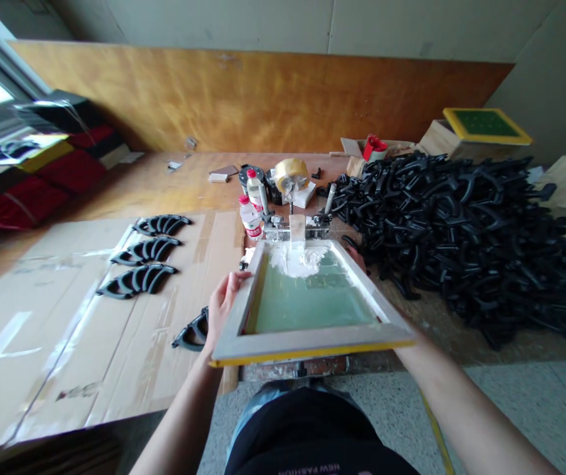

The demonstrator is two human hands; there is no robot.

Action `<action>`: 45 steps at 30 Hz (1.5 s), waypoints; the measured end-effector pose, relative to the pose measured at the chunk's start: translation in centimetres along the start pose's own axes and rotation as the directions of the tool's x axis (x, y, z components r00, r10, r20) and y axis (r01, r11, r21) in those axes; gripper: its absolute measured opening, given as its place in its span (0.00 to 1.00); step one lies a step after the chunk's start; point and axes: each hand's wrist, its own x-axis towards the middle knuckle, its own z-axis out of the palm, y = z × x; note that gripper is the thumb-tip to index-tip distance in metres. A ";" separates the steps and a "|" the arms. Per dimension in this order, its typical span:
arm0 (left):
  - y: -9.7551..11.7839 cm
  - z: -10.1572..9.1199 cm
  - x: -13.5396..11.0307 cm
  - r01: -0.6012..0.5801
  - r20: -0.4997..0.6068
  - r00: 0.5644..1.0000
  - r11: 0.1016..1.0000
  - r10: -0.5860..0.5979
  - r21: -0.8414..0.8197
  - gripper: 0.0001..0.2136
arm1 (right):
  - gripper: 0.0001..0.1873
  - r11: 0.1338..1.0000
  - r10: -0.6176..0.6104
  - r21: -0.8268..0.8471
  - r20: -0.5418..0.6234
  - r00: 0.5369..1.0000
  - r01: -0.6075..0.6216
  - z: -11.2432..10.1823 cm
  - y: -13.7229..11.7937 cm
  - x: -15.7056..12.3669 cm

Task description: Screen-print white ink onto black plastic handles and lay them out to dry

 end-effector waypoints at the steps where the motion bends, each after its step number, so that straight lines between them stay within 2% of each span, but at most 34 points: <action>1: -1.3 -0.3 -0.8 0.049 0.046 0.998 0.998 -0.050 0.027 0.22 | 0.17 0.999 0.024 -0.038 -0.042 0.999 -0.026 -1.0 0.6 0.7; 3: -4.3 -0.6 -2.0 0.137 0.113 0.983 0.989 -0.143 0.059 0.23 | 0.15 0.992 0.009 -0.125 -0.145 0.989 -0.027 -2.2 0.3 2.1; 5: -7.0 -0.4 -2.7 0.213 0.151 0.964 0.975 -0.220 0.061 0.27 | 0.22 0.980 -0.111 -0.187 -0.196 0.974 0.074 -2.0 -1.7 3.4; 7: -9.2 0.1 -2.7 0.248 0.153 0.955 0.967 -0.255 0.061 0.31 | 0.29 0.946 -0.273 -0.210 -0.106 0.956 0.247 -0.7 -4.5 4.7; 9: -10.6 0.4 -2.5 0.245 0.138 0.957 0.966 -0.254 0.079 0.32 | 0.25 0.900 -0.364 -0.230 0.068 0.929 0.369 1.2 -7.0 5.5; 12: -11.4 0.5 -2.1 0.239 0.123 0.959 0.962 -0.255 0.132 0.30 | 0.10 0.860 -0.347 -0.282 0.289 0.892 0.426 3.6 -8.8 5.7; 14: -11.4 0.5 -2.1 0.235 0.134 0.958 0.960 -0.255 0.151 0.30 | 0.06 0.846 -0.311 -0.328 0.337 0.889 0.420 4.4 -8.8 4.8; 17: -11.3 0.5 -2.2 0.229 0.149 0.958 0.965 -0.246 0.125 0.28 | 0.06 0.825 -0.328 -0.344 0.355 0.875 0.449 4.2 -8.4 2.1; 19: -11.3 0.6 -2.4 0.240 0.133 0.957 0.963 -0.256 0.122 0.28 | 0.08 0.806 -0.404 -0.270 0.399 0.823 0.527 3.3 -8.3 0.1; 21: -11.3 0.7 -2.4 0.248 0.122 0.956 0.959 -0.265 0.139 0.28 | 0.09 0.765 -0.511 -0.149 0.453 0.731 0.627 2.0 -8.3 -1.4; 23: -11.2 0.7 -2.5 0.244 0.125 0.956 0.957 -0.264 0.154 0.28 | 0.09 0.714 -0.597 -0.032 0.493 0.633 0.699 0.8 -8.4 -1.8; 24: -11.1 0.7 -2.5 0.240 0.129 0.957 0.959 -0.260 0.154 0.28 | 0.09 0.699 -0.619 0.010 0.509 0.598 0.715 0.3 -8.5 -1.7; 25: -10.9 0.7 -2.5 0.236 0.131 0.958 0.960 -0.255 0.148 0.28 | 0.08 0.697 -0.623 0.032 0.520 0.584 0.716 0.0 -8.6 -1.4; 26: -10.8 0.7 -2.5 0.234 0.130 0.959 0.962 -0.252 0.139 0.29 | 0.07 0.709 -0.613 0.029 0.521 0.595 0.705 -0.1 -8.6 -1.1; 29: -10.4 0.7 -2.5 0.255 0.128 0.955 0.962 -0.267 0.101 0.30 | 0.07 0.759 -0.549 -0.085 0.449 0.705 0.646 0.5 -8.5 -1.0; 30: -10.4 0.7 -2.5 0.267 0.129 0.952 0.960 -0.277 0.090 0.31 | 0.08 0.758 -0.547 -0.120 0.419 0.725 0.641 0.8 -8.4 -1.3; 31: -10.3 0.7 -2.5 0.278 0.134 0.949 0.957 -0.287 0.083 0.32 | 0.09 0.747 -0.560 -0.135 0.402 0.725 0.651 1.1 -8.2 -1.8; 34: -10.3 0.7 -2.5 0.299 0.152 0.940 0.952 -0.306 0.067 0.33 | 0.10 0.703 -0.626 -0.065 0.414 0.660 0.708 1.1 -7.7 -3.2; 36: -9.9 0.7 -2.6 0.313 0.155 0.935 0.948 -0.319 0.059 0.33 | 0.07 0.725 -0.624 -0.013 0.411 0.664 0.689 0.8 -7.9 -2.9; 38: -9.0 0.5 -2.7 0.319 0.157 0.933 0.946 -0.323 0.047 0.33 | 0.07 0.786 -0.569 -0.016 0.374 0.732 0.619 0.6 -8.7 -1.2; 40: -7.4 0.1 -2.7 0.333 0.171 0.927 0.943 -0.332 0.028 0.34 | 0.15 0.857 -0.468 -0.071 0.306 0.829 0.511 0.5 -9.6 1.4; 42: -5.4 -0.4 -2.5 0.334 0.187 0.927 0.943 -0.326 -0.009 0.34 | 0.24 0.905 -0.367 -0.140 0.220 0.904 0.402 0.0 -10.0 4.3; 45: -2.3 -1.0 -1.6 0.287 0.156 0.948 0.956 -0.276 -0.054 0.28 | 0.27 0.949 -0.259 -0.175 0.033 0.965 0.261 -2.2 -8.3 7.4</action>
